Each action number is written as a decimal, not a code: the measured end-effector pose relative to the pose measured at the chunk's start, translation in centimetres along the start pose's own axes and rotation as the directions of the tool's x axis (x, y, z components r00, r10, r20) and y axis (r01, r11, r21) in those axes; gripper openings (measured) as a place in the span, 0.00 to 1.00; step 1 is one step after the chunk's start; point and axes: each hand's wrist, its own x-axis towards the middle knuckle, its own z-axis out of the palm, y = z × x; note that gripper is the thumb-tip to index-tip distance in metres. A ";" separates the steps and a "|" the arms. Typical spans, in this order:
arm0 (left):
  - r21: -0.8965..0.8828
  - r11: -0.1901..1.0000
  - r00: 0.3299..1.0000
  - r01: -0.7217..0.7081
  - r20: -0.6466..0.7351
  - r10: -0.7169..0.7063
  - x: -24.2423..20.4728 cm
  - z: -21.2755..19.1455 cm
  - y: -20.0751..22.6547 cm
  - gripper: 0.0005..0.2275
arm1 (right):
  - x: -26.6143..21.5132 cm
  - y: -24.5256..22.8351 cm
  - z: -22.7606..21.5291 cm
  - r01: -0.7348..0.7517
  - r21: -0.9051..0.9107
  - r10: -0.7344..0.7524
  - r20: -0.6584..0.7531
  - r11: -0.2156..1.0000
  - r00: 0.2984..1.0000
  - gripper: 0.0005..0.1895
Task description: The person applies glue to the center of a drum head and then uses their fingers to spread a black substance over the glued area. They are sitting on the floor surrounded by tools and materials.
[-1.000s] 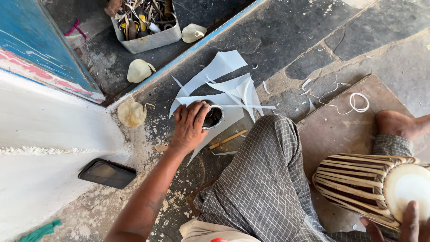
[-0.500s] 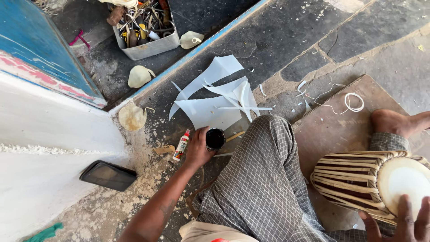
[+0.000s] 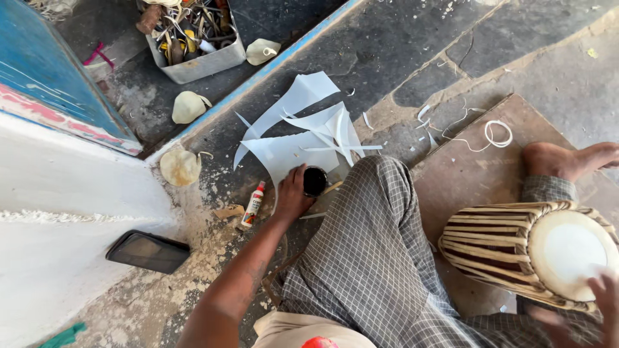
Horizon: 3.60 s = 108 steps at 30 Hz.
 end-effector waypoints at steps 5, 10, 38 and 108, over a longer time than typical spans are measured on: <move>0.156 0.975 0.987 0.158 -0.033 -0.155 -3.0 -4.0 -2.9 0.41 | -2.0 -1.3 2.9 0.012 -0.579 -0.099 -0.119 0.815 0.988 0.62; 0.496 0.776 0.872 0.389 0.074 -0.484 -8.0 -8.0 -7.2 0.24 | -5.6 -1.6 2.7 -0.214 -0.048 0.201 -0.191 0.976 0.961 0.49; -0.795 0.589 0.445 0.145 0.584 0.679 -4.9 -8.9 25.2 0.16 | -6.2 -13.4 1.6 -0.085 0.854 0.124 0.025 0.514 0.992 0.24; -0.850 0.521 0.828 -0.071 0.241 0.506 12.0 -0.1 41.5 0.17 | -29.7 7.9 19.7 -0.720 0.524 0.865 -0.068 0.455 0.497 0.23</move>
